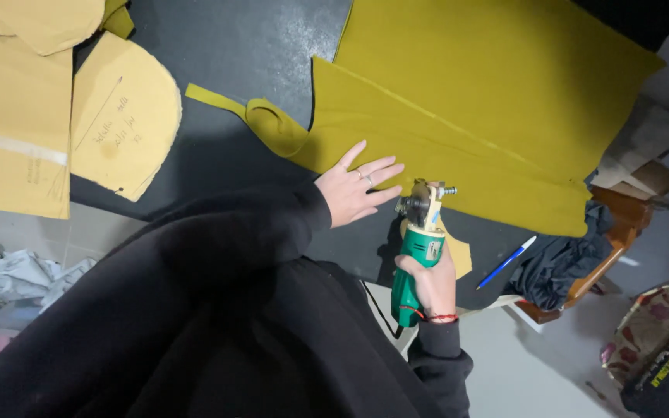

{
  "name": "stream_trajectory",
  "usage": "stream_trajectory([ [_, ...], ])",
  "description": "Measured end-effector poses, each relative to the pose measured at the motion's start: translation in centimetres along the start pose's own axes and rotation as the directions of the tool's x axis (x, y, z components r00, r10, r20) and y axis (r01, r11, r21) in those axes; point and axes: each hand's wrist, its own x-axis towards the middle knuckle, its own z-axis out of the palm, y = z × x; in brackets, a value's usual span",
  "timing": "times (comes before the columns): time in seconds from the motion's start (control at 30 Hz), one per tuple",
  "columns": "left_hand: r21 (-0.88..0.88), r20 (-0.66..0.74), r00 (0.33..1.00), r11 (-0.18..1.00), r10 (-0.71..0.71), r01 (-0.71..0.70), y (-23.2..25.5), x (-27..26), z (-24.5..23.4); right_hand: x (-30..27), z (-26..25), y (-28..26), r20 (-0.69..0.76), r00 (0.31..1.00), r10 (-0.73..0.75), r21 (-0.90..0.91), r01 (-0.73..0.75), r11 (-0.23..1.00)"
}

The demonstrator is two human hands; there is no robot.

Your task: The person uses a rotary cutter to cut a piece of mustard-yellow fabric on a dark table, following a paper pattern. They then use scissors to trim the edges of the cut fabric and stack the finished pieces.

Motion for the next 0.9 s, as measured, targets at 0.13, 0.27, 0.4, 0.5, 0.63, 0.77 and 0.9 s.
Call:
stream_trajectory([
  [0.13,0.003,0.01,1.0,1.0,-0.001,0.001,-0.1,0.2,-0.1,0.7,-0.1,-0.7,0.018,0.999,0.028,0.056,-0.029,0.998],
  [0.27,0.002,0.002,1.0,1.0,-0.003,0.003,0.0,0.1,-0.1,1.3,-0.2,-1.3,0.01,1.0,-0.021,-0.008,0.021,1.0],
  [0.4,0.02,0.016,1.0,1.0,-0.01,0.009,-0.1,0.1,0.0,1.9,0.0,-2.3,0.022,1.0,-0.006,0.049,0.005,0.999],
  [0.5,0.023,-0.001,1.0,1.0,-0.002,0.002,0.0,0.0,-0.1,2.2,0.1,-3.5,0.005,1.0,0.005,0.038,-0.005,0.999],
  [0.63,0.028,-0.018,1.0,1.0,-0.007,0.007,-0.1,-0.1,0.2,3.0,0.2,-4.0,0.005,1.0,-0.014,0.028,0.013,1.0],
  [0.77,0.007,-0.015,1.0,1.0,-0.009,0.009,-0.1,0.0,0.2,4.3,0.3,-4.1,0.012,0.999,-0.05,0.092,0.049,0.995],
  [0.9,0.026,0.002,1.0,1.0,-0.013,0.013,-0.2,0.1,1.0,5.4,0.2,-4.3,-0.008,1.0,-0.028,0.107,0.029,0.994],
])
